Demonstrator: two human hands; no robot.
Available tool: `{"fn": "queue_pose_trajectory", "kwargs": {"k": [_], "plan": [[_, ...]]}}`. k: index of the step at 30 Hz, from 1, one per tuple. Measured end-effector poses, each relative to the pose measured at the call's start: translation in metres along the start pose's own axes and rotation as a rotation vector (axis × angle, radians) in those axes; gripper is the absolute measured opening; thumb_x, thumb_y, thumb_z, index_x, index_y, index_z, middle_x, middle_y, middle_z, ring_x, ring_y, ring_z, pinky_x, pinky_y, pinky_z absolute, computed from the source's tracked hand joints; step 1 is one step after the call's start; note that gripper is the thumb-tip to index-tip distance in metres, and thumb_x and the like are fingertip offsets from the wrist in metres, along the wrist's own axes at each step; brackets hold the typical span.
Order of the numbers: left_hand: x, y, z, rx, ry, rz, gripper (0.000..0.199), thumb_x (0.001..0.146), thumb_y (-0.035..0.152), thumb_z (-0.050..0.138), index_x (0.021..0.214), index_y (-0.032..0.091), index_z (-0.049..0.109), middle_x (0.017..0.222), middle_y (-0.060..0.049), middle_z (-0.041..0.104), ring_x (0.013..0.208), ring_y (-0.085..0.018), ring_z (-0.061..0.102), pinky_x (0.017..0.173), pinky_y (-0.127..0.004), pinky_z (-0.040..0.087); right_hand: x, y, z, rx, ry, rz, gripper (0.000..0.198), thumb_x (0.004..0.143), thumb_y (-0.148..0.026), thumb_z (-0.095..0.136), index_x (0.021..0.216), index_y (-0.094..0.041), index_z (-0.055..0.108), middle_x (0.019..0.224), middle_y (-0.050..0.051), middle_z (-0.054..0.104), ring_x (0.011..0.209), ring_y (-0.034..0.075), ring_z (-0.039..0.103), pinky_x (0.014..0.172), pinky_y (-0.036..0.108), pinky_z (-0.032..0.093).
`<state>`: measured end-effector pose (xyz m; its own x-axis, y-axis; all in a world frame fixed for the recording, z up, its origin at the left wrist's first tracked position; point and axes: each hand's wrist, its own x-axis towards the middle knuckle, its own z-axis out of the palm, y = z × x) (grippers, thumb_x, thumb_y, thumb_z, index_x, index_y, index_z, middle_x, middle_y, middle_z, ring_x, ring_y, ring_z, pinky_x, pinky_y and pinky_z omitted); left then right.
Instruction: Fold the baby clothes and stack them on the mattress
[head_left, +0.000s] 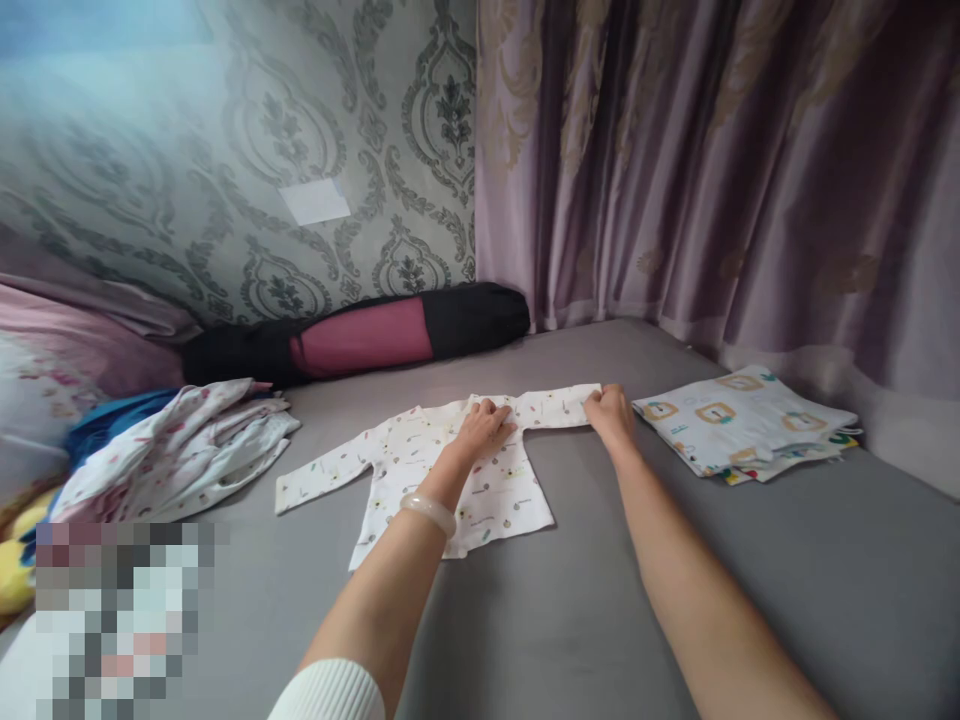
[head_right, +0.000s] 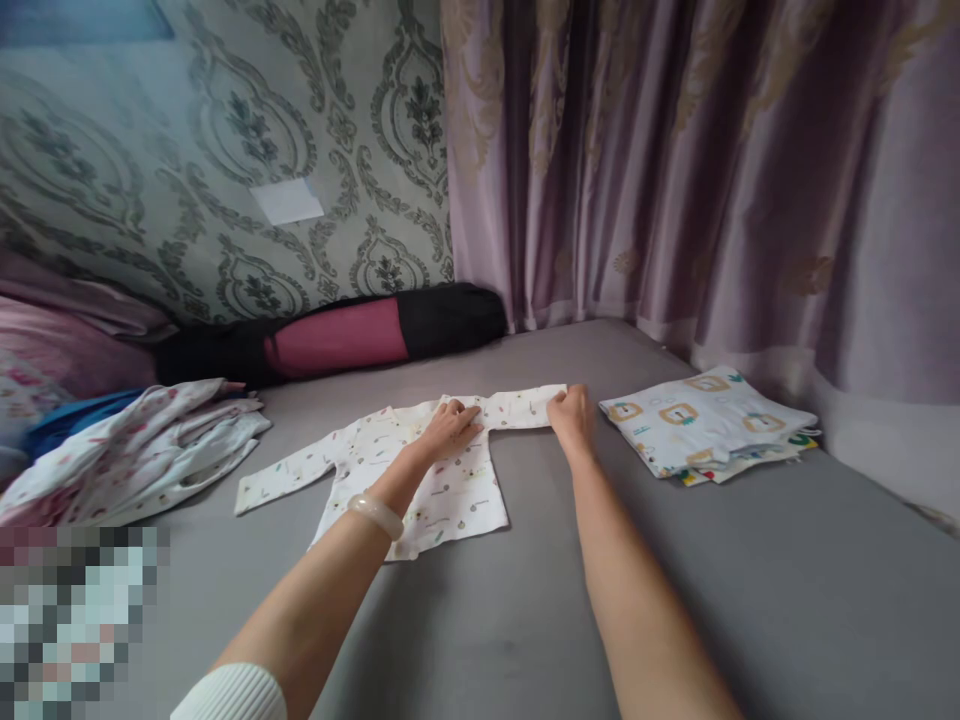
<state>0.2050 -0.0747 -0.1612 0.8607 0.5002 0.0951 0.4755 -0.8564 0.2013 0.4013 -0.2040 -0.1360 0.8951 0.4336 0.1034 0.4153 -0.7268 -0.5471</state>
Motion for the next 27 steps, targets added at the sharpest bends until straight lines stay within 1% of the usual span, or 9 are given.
{"fn": "queue_pose_trajectory", "kwargs": {"k": [2, 6, 9, 12, 14, 18, 21, 24, 27], "plan": [[0.000, 0.001, -0.002, -0.006, -0.010, -0.014, 0.041, 0.091, 0.044, 0.043, 0.124, 0.023, 0.052, 0.111, -0.012, 0.053, 0.109, -0.026, 0.046, 0.096, -0.041, 0.037, 0.003, -0.005, -0.004, 0.104, 0.022, 0.016, 0.035, 0.086, -0.028, 0.040, 0.109, -0.011, 0.059, 0.098, 0.016, 0.065, 0.093, 0.027, 0.060, 0.078, 0.034, 0.043], [0.003, 0.001, -0.006, -0.020, -0.062, -0.045, 0.049, 0.088, 0.052, 0.044, 0.129, 0.025, 0.048, 0.114, -0.012, 0.051, 0.110, -0.028, 0.046, 0.095, -0.041, 0.037, 0.009, -0.013, -0.008, 0.283, 0.054, 0.008, 0.029, 0.085, -0.033, 0.044, 0.101, -0.015, 0.059, 0.089, 0.010, 0.065, 0.085, 0.023, 0.060, 0.074, 0.031, 0.044], [0.007, 0.001, -0.009, -0.017, -0.108, -0.079, 0.056, 0.086, 0.058, 0.044, 0.132, 0.025, 0.045, 0.119, -0.014, 0.049, 0.111, -0.030, 0.046, 0.094, -0.042, 0.037, 0.009, -0.021, -0.009, 0.514, 0.051, -0.019, 0.026, 0.082, -0.033, 0.048, 0.099, -0.016, 0.058, 0.081, 0.006, 0.065, 0.075, 0.019, 0.060, 0.068, 0.027, 0.045], [0.011, 0.000, -0.012, -0.029, -0.158, -0.096, 0.063, 0.084, 0.063, 0.042, 0.135, 0.026, 0.042, 0.123, -0.016, 0.048, 0.114, -0.032, 0.047, 0.094, -0.043, 0.037, 0.003, -0.031, -0.012, 0.788, -0.022, 0.003, 0.022, 0.081, -0.031, 0.052, 0.096, -0.016, 0.057, 0.070, 0.001, 0.062, 0.061, 0.015, 0.058, 0.055, 0.023, 0.044], [0.014, 0.000, -0.014, -0.042, -0.197, -0.112, 0.071, 0.081, 0.069, 0.040, 0.138, 0.026, 0.038, 0.128, -0.017, 0.045, 0.118, -0.035, 0.045, 0.095, -0.045, 0.037, -0.002, -0.039, -0.014, 0.913, -0.089, 0.044, 0.019, 0.079, -0.031, 0.054, 0.092, -0.017, 0.057, 0.064, -0.002, 0.060, 0.053, 0.013, 0.055, 0.048, 0.021, 0.040], [0.019, 0.003, -0.021, -0.075, -0.282, -0.154, 0.091, 0.070, 0.080, 0.043, 0.143, 0.027, 0.029, 0.139, -0.020, 0.035, 0.127, -0.042, 0.037, 0.096, -0.049, 0.035, -0.014, -0.052, -0.011, 1.096, -0.178, 0.105, 0.016, 0.077, -0.031, 0.060, 0.086, -0.019, 0.056, 0.061, -0.005, 0.059, 0.050, 0.010, 0.053, 0.043, 0.018, 0.037], [0.022, 0.005, -0.026, -0.093, -0.330, -0.176, 0.098, 0.066, 0.082, 0.046, 0.145, 0.028, 0.026, 0.144, -0.020, 0.030, 0.130, -0.044, 0.033, 0.097, -0.050, 0.035, -0.022, -0.058, -0.005, 1.240, -0.251, 0.138, 0.014, 0.076, -0.030, 0.063, 0.080, -0.019, 0.056, 0.060, -0.005, 0.058, 0.050, 0.009, 0.053, 0.042, 0.017, 0.035], [0.022, 0.007, -0.027, -0.097, -0.330, -0.188, 0.100, 0.064, 0.082, 0.048, 0.145, 0.028, 0.026, 0.144, -0.020, 0.030, 0.131, -0.044, 0.031, 0.097, -0.051, 0.035, -0.030, -0.063, -0.003, 1.351, -0.329, 0.192, 0.012, 0.076, -0.026, 0.064, 0.075, -0.019, 0.055, 0.059, -0.006, 0.058, 0.049, 0.008, 0.052, 0.041, 0.016, 0.035], [0.019, 0.005, -0.024, -0.133, -0.254, -0.176, 0.097, 0.064, 0.081, 0.050, 0.143, 0.027, 0.031, 0.140, -0.019, 0.037, 0.129, -0.042, 0.036, 0.097, -0.049, 0.037, -0.035, -0.066, -0.004, 1.374, -0.368, 0.256, 0.010, 0.079, -0.022, 0.062, 0.074, -0.019, 0.054, 0.057, -0.006, 0.057, 0.047, 0.007, 0.051, 0.039, 0.014, 0.036]]}}
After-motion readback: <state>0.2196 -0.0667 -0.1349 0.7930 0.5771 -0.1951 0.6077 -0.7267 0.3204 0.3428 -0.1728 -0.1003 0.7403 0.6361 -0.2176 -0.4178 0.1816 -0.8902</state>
